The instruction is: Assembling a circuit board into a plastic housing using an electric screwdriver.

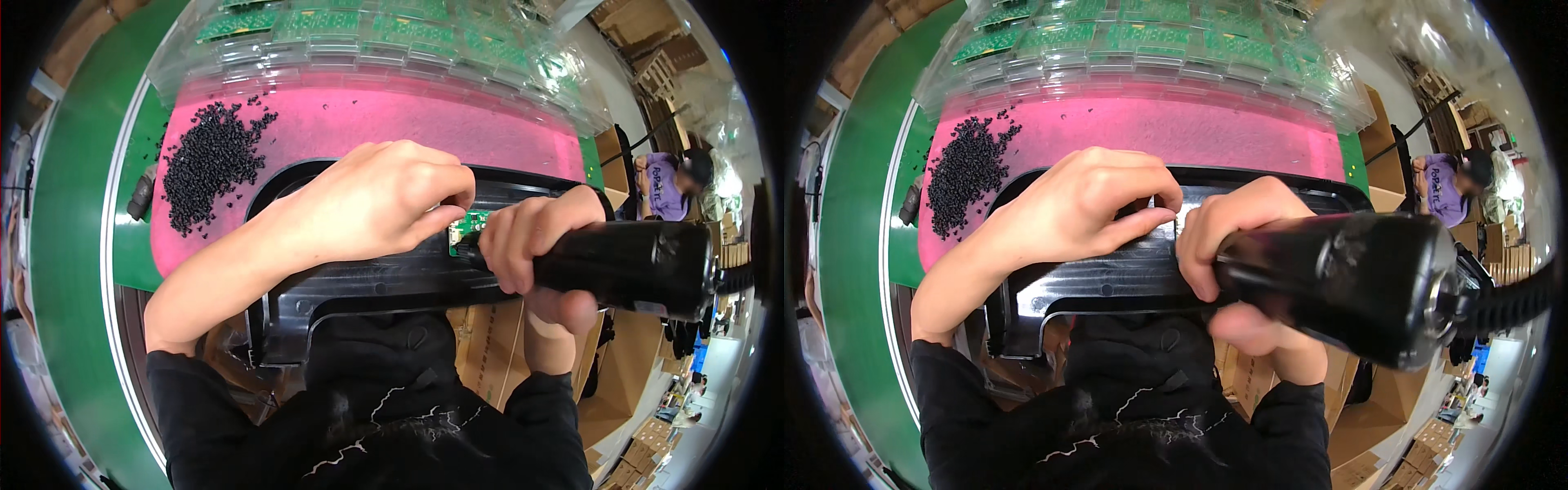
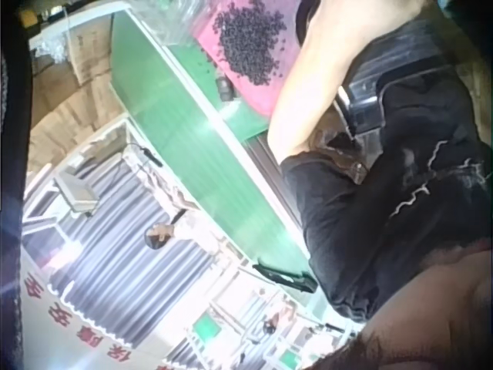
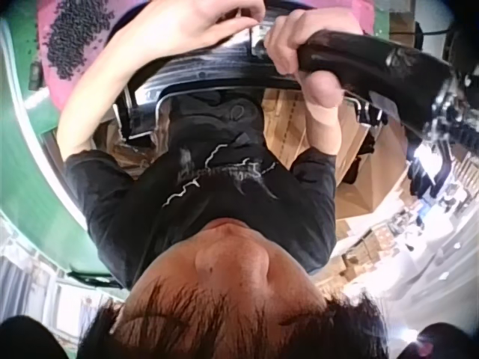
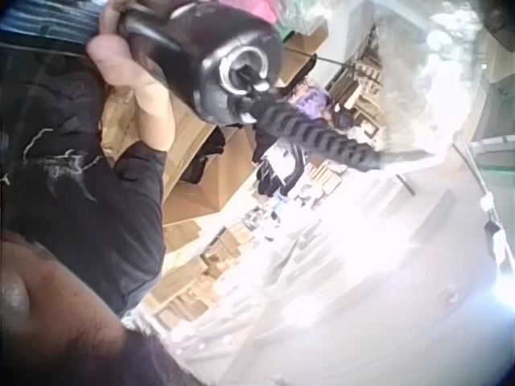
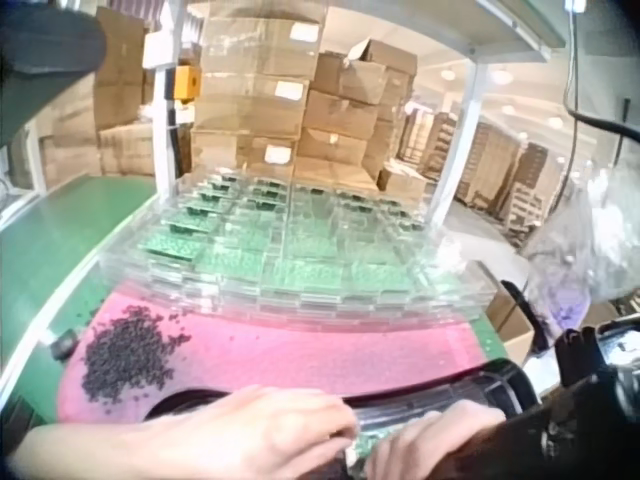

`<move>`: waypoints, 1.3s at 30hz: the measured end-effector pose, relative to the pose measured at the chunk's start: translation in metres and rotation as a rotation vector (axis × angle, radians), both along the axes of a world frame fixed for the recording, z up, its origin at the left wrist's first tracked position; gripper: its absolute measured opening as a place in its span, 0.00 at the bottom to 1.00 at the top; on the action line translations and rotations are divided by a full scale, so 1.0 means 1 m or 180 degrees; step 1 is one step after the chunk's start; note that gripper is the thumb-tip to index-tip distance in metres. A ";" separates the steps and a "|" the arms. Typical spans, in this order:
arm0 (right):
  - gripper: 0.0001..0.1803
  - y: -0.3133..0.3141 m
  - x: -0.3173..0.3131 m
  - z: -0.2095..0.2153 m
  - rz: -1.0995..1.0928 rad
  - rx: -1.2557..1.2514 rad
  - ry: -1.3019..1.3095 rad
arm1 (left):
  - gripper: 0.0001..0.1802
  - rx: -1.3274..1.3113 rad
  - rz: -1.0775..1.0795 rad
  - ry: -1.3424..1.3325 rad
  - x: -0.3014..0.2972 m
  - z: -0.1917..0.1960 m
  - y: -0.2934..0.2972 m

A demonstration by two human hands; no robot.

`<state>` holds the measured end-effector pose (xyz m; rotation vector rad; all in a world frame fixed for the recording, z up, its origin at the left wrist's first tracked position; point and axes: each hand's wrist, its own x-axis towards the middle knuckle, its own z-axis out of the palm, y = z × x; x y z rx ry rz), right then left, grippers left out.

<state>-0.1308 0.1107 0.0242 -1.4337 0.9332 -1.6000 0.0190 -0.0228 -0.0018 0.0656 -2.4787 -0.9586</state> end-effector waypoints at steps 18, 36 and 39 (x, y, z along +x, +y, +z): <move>0.13 0.007 -0.080 0.013 -0.1272 0.0570 -0.2104 | 0.12 -0.1080 0.1704 -0.1452 0.058 0.006 0.004; 0.35 0.425 -0.486 -0.011 -0.6716 0.1679 0.1410 | 0.16 -0.1084 0.3891 0.2223 0.240 -0.003 0.063; 0.19 0.320 -0.407 -0.010 -0.4202 0.1931 -0.1449 | 0.22 0.1385 0.4592 0.3321 0.272 0.033 0.114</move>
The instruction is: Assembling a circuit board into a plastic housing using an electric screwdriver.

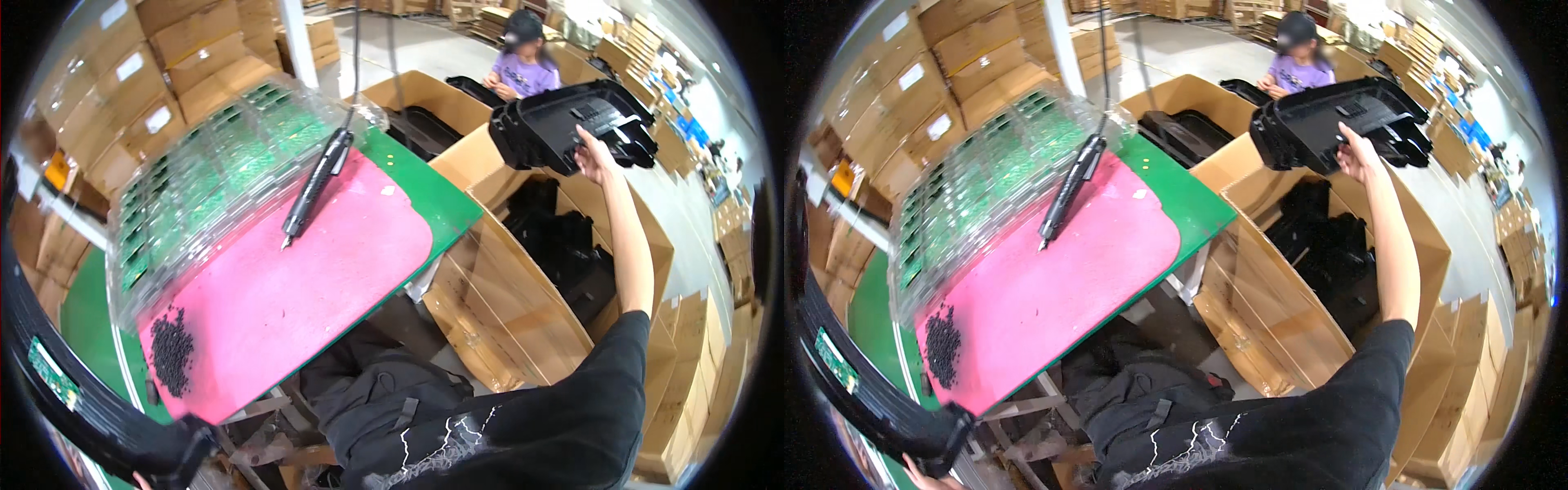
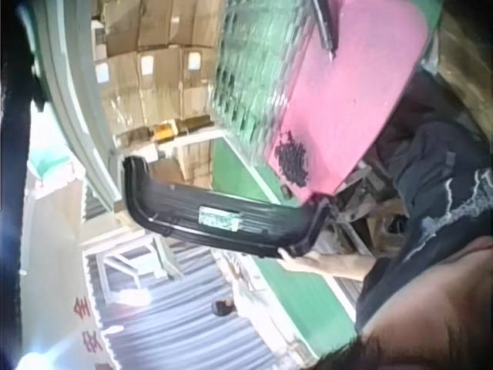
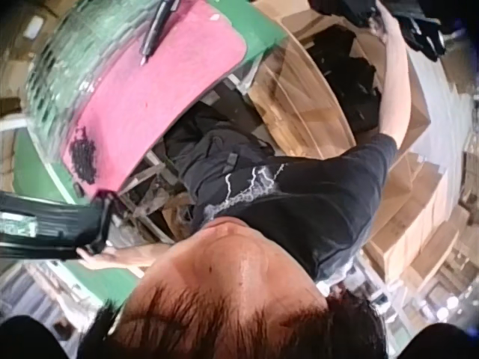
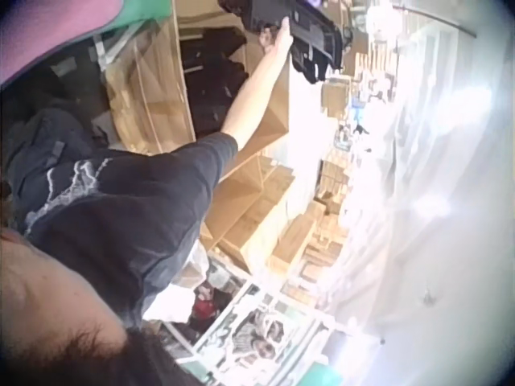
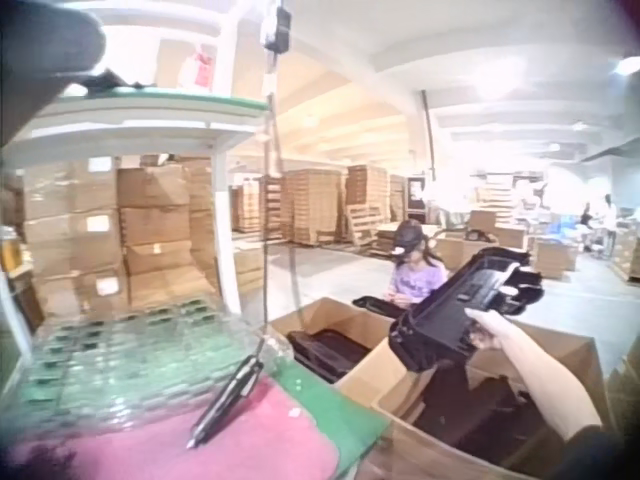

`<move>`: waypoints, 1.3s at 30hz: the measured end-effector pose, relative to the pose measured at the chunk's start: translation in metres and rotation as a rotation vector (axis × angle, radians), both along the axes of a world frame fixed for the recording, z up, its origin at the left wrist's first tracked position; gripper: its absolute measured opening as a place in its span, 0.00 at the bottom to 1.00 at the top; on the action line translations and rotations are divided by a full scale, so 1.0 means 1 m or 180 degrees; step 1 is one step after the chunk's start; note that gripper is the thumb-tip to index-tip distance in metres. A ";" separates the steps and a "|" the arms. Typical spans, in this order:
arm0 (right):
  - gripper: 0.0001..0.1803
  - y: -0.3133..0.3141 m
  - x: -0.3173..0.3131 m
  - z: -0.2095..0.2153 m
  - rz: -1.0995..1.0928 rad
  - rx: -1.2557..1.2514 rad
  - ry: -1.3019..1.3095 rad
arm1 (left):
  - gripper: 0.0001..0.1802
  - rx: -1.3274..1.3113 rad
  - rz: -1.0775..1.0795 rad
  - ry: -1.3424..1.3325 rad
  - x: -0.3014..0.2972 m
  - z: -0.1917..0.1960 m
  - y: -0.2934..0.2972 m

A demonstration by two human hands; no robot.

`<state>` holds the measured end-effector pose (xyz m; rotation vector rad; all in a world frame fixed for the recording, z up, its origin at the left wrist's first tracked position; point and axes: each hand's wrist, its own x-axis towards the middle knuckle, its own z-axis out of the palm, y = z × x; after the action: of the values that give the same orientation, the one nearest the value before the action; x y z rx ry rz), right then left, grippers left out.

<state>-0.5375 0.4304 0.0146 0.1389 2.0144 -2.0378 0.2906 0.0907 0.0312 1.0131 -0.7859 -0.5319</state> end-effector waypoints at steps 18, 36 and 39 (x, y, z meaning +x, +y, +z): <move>0.19 -0.044 0.130 0.051 0.0129 -0.1185 0.1150 | 0.28 -0.0498 -0.0276 0.1664 0.148 -0.078 -0.108; 0.14 -0.221 0.466 -0.046 0.2940 -0.0765 -0.0935 | 0.30 -0.0955 -0.3683 -0.4310 -0.193 -0.020 -0.127; 0.09 -0.223 0.439 -0.028 0.4641 0.0545 -0.0995 | 0.23 -0.1120 -0.3371 -0.4969 -0.223 -0.030 -0.152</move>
<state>-0.0982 0.2070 -0.0137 -0.7131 1.3028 -0.8226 0.0677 -0.0610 0.0012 0.4349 -2.7659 -0.3505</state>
